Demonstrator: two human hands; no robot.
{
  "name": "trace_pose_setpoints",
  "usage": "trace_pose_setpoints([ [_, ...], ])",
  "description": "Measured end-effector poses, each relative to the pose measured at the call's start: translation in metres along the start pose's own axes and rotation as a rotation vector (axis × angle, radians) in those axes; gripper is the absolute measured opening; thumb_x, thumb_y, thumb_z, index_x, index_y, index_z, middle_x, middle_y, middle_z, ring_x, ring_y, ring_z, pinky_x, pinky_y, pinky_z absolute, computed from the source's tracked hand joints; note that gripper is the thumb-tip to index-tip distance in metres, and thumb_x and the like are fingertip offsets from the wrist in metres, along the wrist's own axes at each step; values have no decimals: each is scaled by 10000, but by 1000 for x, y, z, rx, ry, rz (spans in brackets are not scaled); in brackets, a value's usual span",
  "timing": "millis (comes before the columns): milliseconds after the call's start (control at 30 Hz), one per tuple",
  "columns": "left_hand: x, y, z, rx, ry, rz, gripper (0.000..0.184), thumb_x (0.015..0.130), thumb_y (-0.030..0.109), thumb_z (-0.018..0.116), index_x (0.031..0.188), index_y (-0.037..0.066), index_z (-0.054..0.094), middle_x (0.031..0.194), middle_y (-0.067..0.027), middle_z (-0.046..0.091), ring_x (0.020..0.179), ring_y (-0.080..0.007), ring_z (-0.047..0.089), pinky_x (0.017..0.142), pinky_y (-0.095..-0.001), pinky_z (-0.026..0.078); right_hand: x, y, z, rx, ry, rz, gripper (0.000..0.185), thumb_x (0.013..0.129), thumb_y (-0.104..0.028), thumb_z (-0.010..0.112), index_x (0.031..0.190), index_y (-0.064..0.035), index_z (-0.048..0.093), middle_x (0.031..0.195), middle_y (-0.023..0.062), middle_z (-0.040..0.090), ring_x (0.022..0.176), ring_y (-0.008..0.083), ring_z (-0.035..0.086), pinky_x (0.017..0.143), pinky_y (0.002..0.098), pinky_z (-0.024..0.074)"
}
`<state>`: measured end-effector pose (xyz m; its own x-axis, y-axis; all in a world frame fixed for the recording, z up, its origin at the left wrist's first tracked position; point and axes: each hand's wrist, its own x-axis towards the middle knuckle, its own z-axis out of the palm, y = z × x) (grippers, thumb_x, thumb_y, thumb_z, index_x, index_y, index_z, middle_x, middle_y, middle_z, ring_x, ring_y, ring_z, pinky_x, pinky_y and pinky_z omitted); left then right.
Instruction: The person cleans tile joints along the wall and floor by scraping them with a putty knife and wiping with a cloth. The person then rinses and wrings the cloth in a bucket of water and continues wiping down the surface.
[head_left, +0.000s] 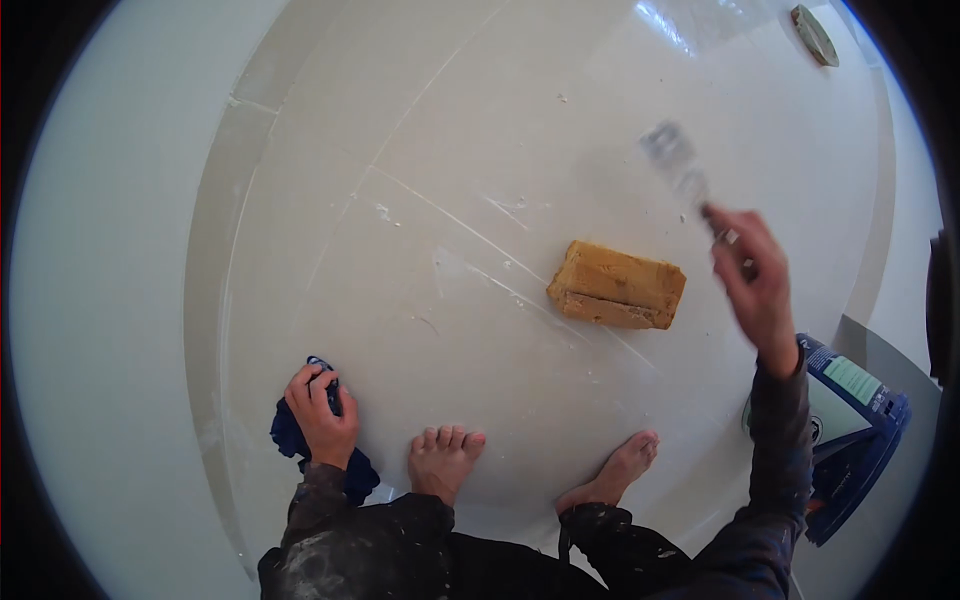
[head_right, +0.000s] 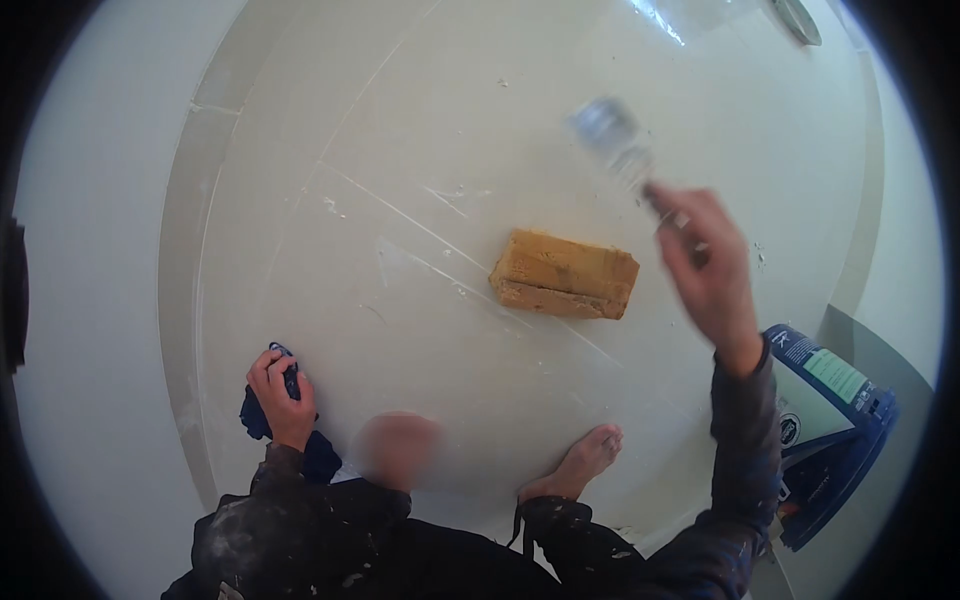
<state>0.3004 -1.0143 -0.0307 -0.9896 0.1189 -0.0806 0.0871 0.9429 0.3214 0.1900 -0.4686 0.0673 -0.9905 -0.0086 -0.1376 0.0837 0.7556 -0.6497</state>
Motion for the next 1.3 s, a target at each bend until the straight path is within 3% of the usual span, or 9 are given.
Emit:
trace_pose_setpoints([
  [33,-4,-7,-1,1,-13,-4,286,865,50,674,1142,49,605,1320,-159,529,1249,-381,473,1080,-504,386,-22,-28,18,-7,-91,-185,473,893,73,646,1346,-57,688,1085,105,660,751,135,631,631,265,528],
  [67,-6,-13,-2,-14,-11,15,284,863,45,669,1140,47,608,1309,-160,525,1238,-378,475,1071,-500,396,-50,-58,34,65,-203,-132,489,857,52,686,1330,-74,696,1066,110,652,761,203,656,622,302,550],
  [133,-7,-24,3,-51,-6,43,282,860,39,663,1137,45,611,1297,-161,521,1228,-375,477,1063,-495,406,-97,-86,51,-146,-357,-244,532,827,19,711,1346,-94,685,1059,96,654,790,245,683,628,338,576],
  [233,-6,-31,9,-88,45,59,273,846,37,659,1115,43,608,1249,-160,517,1185,-371,488,1026,-491,427,-148,-79,66,-302,-380,-76,554,818,-10,704,1364,-97,665,1052,80,649,819,256,693,630,366,588],
  [333,-3,-28,15,-103,112,53,262,816,45,676,1071,67,620,1192,-139,534,1145,-374,497,979,-501,451,-153,-63,82,-377,-355,-82,534,842,-8,667,1371,-84,650,1047,73,641,831,253,689,635,378,586],
  [567,0,-30,14,-90,125,52,269,783,39,675,1041,82,611,1160,-136,534,1094,-369,505,942,-496,464,-86,-88,131,-382,-359,-144,515,882,-24,629,1394,-86,638,1026,82,626,830,266,684,662,410,578],
  [1067,3,-26,13,-93,163,26,269,764,37,680,1016,101,610,1132,-116,544,1067,-365,525,914,-484,480,-3,-129,160,-404,-412,-180,473,921,-33,567,1390,-62,626,1043,138,627,818,342,705,705,470,573],
  [1133,1,-23,13,-88,173,34,270,763,36,680,1016,102,611,1130,-116,546,1070,-366,527,911,-482,480,18,-136,177,-333,-277,-249,396,961,-63,611,1351,-93,671,955,116,621,749,333,673,661,450,549],
  [1300,4,-23,10,-103,175,27,273,753,36,693,1006,107,620,1131,-120,559,1074,-364,536,911,-478,484,59,-160,214,-314,-215,-364,356,980,-69,598,1325,-86,683,959,118,633,746,341,669,660,449,546],
])
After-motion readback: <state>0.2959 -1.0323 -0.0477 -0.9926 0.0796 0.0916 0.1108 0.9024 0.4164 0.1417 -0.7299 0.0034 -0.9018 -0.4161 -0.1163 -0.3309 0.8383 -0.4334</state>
